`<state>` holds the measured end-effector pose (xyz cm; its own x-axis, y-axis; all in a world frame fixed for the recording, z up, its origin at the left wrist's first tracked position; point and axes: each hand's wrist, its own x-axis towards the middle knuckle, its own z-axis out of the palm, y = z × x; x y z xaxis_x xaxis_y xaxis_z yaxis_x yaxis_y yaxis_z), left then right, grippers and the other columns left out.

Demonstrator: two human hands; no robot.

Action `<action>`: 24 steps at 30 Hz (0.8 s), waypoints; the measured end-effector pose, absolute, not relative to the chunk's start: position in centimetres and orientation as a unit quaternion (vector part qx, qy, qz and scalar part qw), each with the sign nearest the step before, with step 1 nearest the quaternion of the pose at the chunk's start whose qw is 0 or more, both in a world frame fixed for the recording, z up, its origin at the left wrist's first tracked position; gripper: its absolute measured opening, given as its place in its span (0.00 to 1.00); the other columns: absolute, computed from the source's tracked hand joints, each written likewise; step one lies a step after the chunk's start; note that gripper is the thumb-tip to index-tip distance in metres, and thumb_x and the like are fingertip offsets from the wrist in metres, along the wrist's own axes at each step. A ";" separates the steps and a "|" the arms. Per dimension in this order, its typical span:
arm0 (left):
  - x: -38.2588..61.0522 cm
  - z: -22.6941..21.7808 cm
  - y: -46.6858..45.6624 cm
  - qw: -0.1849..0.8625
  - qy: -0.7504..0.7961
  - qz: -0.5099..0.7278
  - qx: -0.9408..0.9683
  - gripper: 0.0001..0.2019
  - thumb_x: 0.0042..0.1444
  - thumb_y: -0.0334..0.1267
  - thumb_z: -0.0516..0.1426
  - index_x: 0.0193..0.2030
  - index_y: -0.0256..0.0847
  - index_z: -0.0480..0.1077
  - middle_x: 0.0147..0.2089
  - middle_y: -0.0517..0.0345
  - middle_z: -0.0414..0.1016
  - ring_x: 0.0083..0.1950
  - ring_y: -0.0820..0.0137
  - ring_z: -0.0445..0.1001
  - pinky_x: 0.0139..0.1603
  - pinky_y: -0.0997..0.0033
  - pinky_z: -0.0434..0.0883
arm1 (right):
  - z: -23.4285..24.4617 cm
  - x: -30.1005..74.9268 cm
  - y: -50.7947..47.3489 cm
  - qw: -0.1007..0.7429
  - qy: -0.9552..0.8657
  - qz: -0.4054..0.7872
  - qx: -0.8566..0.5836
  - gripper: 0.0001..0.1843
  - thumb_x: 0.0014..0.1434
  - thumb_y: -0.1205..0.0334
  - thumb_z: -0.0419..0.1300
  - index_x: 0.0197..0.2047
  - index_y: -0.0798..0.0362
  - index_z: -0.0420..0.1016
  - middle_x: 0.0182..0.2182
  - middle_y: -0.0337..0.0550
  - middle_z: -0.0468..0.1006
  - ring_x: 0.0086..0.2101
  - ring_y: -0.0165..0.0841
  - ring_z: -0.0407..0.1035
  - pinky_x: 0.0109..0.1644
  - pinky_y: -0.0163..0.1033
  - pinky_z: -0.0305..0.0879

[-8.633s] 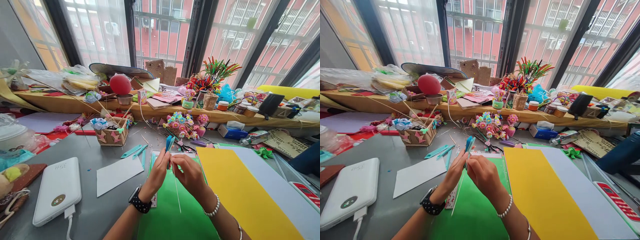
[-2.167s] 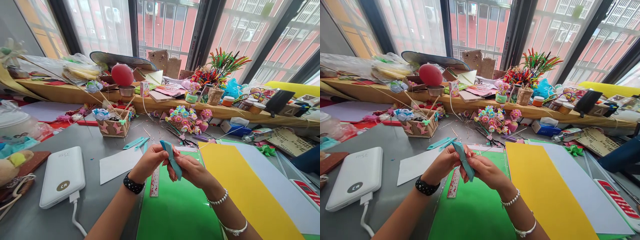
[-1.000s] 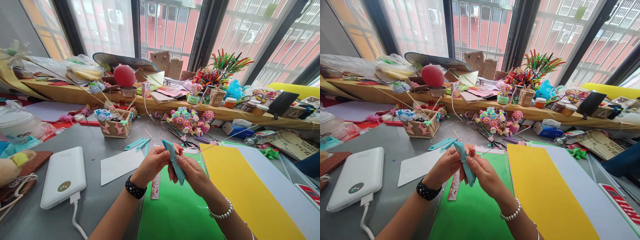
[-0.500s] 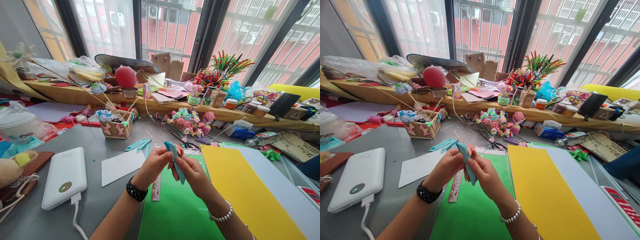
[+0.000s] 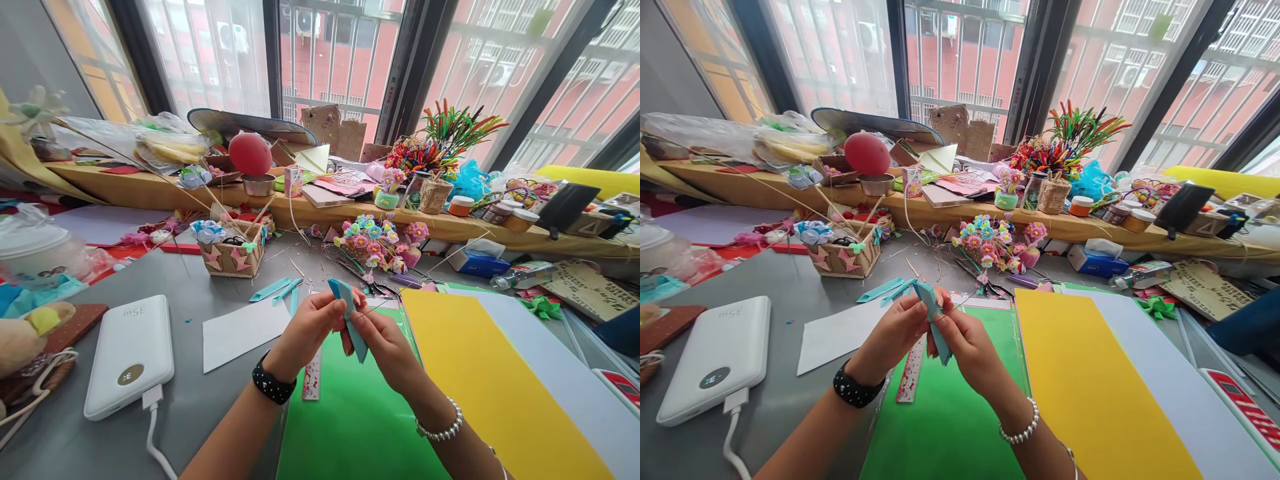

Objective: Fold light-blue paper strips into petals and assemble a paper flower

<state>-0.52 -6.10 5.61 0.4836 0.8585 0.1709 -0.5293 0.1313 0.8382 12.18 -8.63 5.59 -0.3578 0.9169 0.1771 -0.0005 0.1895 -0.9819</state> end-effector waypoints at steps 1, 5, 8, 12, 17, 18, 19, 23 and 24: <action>-0.5 5.6 -6.0 0.728 0.179 0.480 0.455 0.13 0.44 0.45 0.58 0.30 0.37 0.70 0.33 0.55 0.68 0.22 0.75 0.66 0.15 0.77 0.65 | 5.7 12.3 -8.6 0.436 -0.634 0.530 -0.358 0.19 0.57 0.50 0.46 0.25 0.56 0.64 0.19 0.38 0.66 0.21 0.26 0.60 0.24 0.32 0.56; -0.7 5.4 -5.7 0.704 0.173 0.521 0.451 0.12 0.45 0.44 0.58 0.33 0.39 0.71 0.41 0.54 0.70 0.34 0.70 0.70 0.30 0.72 0.69 | 6.5 13.2 -8.2 0.430 -0.638 0.530 -0.356 0.13 0.53 0.53 0.53 0.32 0.56 0.67 0.22 0.38 0.68 0.23 0.27 0.62 0.28 0.33 0.59; -0.8 5.5 -5.5 0.671 0.204 0.523 0.484 0.11 0.47 0.41 0.57 0.37 0.39 0.71 0.43 0.53 0.71 0.44 0.65 0.68 0.42 0.69 0.65 | 6.8 14.2 -7.9 0.419 -0.656 0.488 -0.395 0.12 0.53 0.55 0.54 0.33 0.56 0.68 0.24 0.39 0.70 0.22 0.26 0.62 0.27 0.32 0.59; -1.0 5.4 -4.9 0.635 0.297 0.498 0.511 0.15 0.44 0.36 0.59 0.41 0.38 0.68 0.37 0.54 0.73 0.39 0.67 0.70 0.43 0.66 0.64 | 6.6 15.0 -7.4 0.387 -0.705 0.376 -0.460 0.12 0.54 0.55 0.52 0.32 0.55 0.70 0.23 0.39 0.72 0.20 0.26 0.63 0.24 0.32 0.58; -0.9 4.9 -4.2 0.630 0.371 0.473 0.492 0.20 0.39 0.37 0.62 0.41 0.36 0.65 0.31 0.56 0.74 0.32 0.70 0.71 0.39 0.68 0.65 | 6.0 14.9 -7.0 0.356 -0.756 0.284 -0.470 0.14 0.56 0.57 0.49 0.28 0.54 0.71 0.22 0.39 0.72 0.20 0.27 0.63 0.25 0.32 0.57; -0.9 4.8 -4.2 0.626 0.380 0.468 0.494 0.20 0.38 0.37 0.62 0.41 0.36 0.65 0.31 0.56 0.75 0.32 0.71 0.71 0.39 0.69 0.65 | 5.9 14.8 -6.9 0.349 -0.765 0.267 -0.471 0.14 0.57 0.57 0.49 0.28 0.54 0.71 0.21 0.39 0.72 0.20 0.28 0.63 0.25 0.32 0.56; -0.9 4.7 -4.1 0.623 0.388 0.460 0.499 0.20 0.37 0.37 0.63 0.40 0.36 0.65 0.31 0.57 0.75 0.32 0.71 0.71 0.38 0.70 0.65 | 5.8 14.8 -6.9 0.341 -0.772 0.253 -0.473 0.15 0.57 0.57 0.48 0.28 0.54 0.71 0.21 0.40 0.72 0.20 0.28 0.63 0.25 0.33 0.55; -0.8 4.5 -4.1 0.606 0.407 0.454 0.511 0.21 0.36 0.36 0.63 0.39 0.37 0.65 0.30 0.58 0.75 0.32 0.71 0.71 0.36 0.73 0.64 | 5.4 14.8 -6.6 0.303 -0.797 0.219 -0.474 0.15 0.59 0.58 0.46 0.32 0.55 0.71 0.23 0.43 0.73 0.24 0.32 0.65 0.28 0.35 0.56; -0.7 4.5 -4.1 0.600 0.411 0.462 0.507 0.21 0.36 0.36 0.63 0.39 0.37 0.65 0.30 0.58 0.75 0.31 0.71 0.71 0.35 0.74 0.64 | 5.3 14.9 -6.6 0.299 -0.803 0.211 -0.470 0.15 0.59 0.58 0.46 0.35 0.55 0.71 0.26 0.44 0.74 0.27 0.33 0.66 0.30 0.36 0.58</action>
<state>-0.69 -4.12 4.52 0.2354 0.9716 -0.0246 -0.1384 0.0586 0.9886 14.91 -6.60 5.33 -0.3793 0.8811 0.2823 0.6290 0.4694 -0.6197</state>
